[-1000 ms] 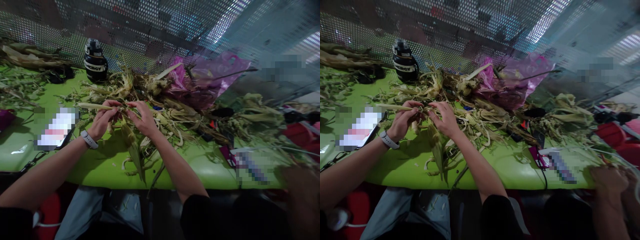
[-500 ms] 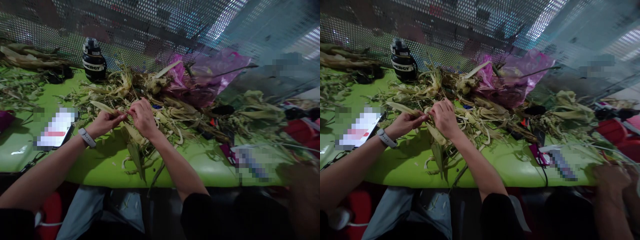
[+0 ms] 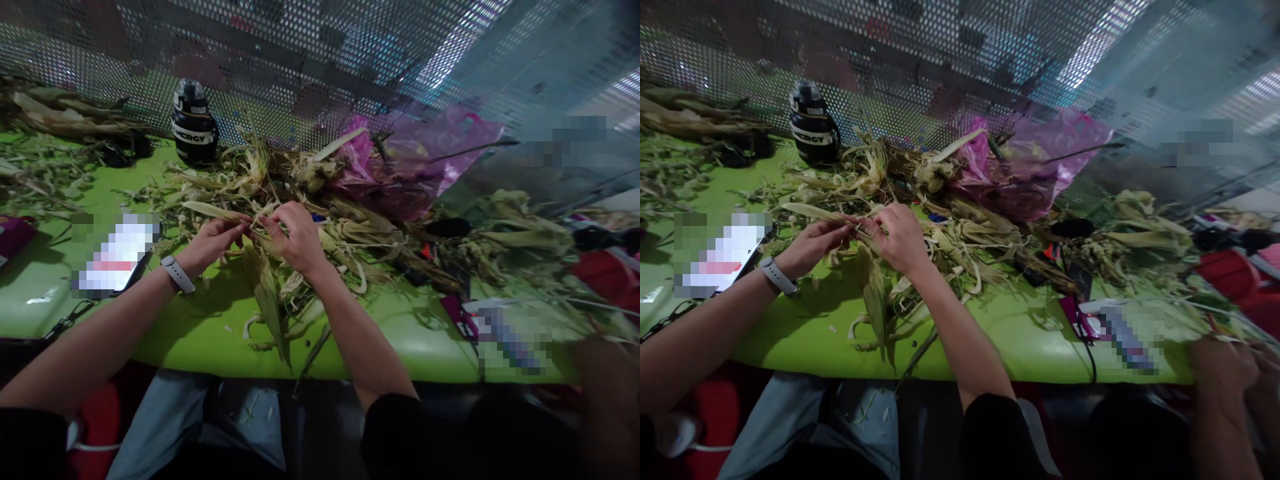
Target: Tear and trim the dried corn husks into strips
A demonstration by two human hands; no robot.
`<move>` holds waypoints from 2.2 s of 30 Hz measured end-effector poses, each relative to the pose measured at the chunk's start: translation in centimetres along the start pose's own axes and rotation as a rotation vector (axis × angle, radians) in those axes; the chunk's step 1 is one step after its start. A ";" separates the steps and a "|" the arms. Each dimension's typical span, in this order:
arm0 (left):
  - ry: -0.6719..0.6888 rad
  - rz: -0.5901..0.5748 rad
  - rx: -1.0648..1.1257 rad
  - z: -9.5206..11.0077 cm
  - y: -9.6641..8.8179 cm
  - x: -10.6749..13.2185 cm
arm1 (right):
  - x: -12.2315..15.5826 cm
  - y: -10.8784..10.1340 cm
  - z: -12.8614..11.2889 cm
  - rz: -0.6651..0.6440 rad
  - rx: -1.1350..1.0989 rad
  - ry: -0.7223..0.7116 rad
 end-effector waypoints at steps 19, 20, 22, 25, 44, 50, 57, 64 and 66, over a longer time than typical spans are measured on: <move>0.062 0.082 -0.169 -0.1 -0.4 0.0 | 0.9 1.8 -1.5 -0.502 -0.198 0.150; 0.059 0.068 -0.189 0.0 -0.5 0.0 | 1.0 1.6 -1.7 -0.517 -0.218 0.146; 0.049 0.034 -0.235 0.4 -0.5 0.1 | 0.9 0.8 -1.9 -0.484 -0.230 0.156; 0.048 -0.070 -0.269 1.1 0.2 0.5 | 0.4 -1.0 -1.9 -0.213 -0.204 0.171; -0.058 -0.227 -0.081 0.4 2.3 1.7 | 0.7 2.2 -1.0 -0.415 -0.951 0.648; -0.170 -0.056 0.156 -0.1 1.9 1.5 | 0.1 1.5 0.4 -0.362 -0.935 0.616; -0.064 -0.138 0.041 0.3 2.0 1.4 | 0.4 1.8 -0.1 -0.427 -0.891 0.594; -0.050 -0.209 -0.124 0.6 2.2 1.6 | 0.7 2.5 -0.9 -0.445 -0.987 0.639; -0.051 -0.208 -0.137 0.6 2.0 1.6 | 0.7 2.7 -0.9 -0.395 -0.972 0.630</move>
Point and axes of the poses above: each hand's wrist, its own x-axis away from the middle knuckle, its own y-axis out of the palm, z = x × y, the point moved 4 cm from there along -x, towards the middle knuckle, and after that the axes turned 11 degrees about y, right-handed, at the moved point
